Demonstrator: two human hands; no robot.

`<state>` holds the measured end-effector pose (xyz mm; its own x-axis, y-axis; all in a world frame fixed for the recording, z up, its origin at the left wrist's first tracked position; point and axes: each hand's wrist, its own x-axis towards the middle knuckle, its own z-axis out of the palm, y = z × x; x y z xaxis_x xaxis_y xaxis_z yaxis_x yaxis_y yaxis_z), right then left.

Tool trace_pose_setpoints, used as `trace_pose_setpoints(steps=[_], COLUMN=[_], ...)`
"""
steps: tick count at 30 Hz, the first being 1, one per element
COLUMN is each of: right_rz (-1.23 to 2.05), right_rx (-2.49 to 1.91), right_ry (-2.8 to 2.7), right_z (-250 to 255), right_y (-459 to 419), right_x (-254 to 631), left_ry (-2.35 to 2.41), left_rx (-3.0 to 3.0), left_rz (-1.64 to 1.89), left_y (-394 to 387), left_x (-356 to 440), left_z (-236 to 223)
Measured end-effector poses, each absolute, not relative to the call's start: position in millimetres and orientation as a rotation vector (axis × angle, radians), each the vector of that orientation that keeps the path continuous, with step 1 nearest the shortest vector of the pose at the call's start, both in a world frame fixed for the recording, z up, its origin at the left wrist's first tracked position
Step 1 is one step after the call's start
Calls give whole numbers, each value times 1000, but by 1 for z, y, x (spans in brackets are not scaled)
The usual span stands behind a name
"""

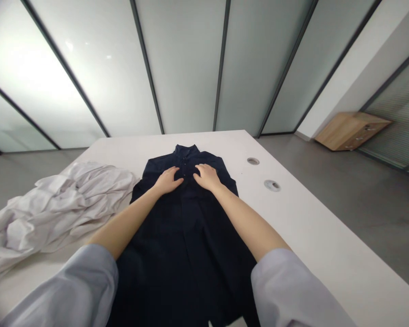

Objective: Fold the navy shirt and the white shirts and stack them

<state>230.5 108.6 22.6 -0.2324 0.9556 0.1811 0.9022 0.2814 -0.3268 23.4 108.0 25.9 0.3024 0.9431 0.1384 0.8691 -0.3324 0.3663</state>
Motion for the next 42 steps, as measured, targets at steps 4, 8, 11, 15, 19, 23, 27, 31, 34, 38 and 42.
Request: trace_pose_setpoints(steps=[4,8,11,15,19,23,27,31,34,38,42], right_rz=[187,181,169,156,108,66,69,92,106,113,115], right_rx=[-1905,-2034,-2067,-2057,-1993,-1901,-1884,-1953,-2024,-2039,-2032], right_ry=[-2362,-2307,-2269,-2240,-2226,-2158,-2046,-1959,-1948,-2019,-2062], right_z=[8,2,4,4,-2,-9,-12,-12,-11,-9,-9], right_y=[66,45,42,44,40,35,35,39,40,39,37], right_x=[233,247,254,255,256,263,270,276,278,278,278], left_ry=[1798,1898,1924,1935,1934,1958,1946,1940,1932,1929,1920], left_rx=[2379,2326,2328,2339,2368,2387,2380,2368,2357,2352,2408], left_rz=[210,135,125,123,99,51,54,67,74,91,121], left_y=[62,40,39,42,40,37,36,36,36,35,35], left_x=[29,21,17,19,19,17,15,14,14,14,13], left_z=[10,0,-1,-1,-2,-4,-2,2,4,5,8])
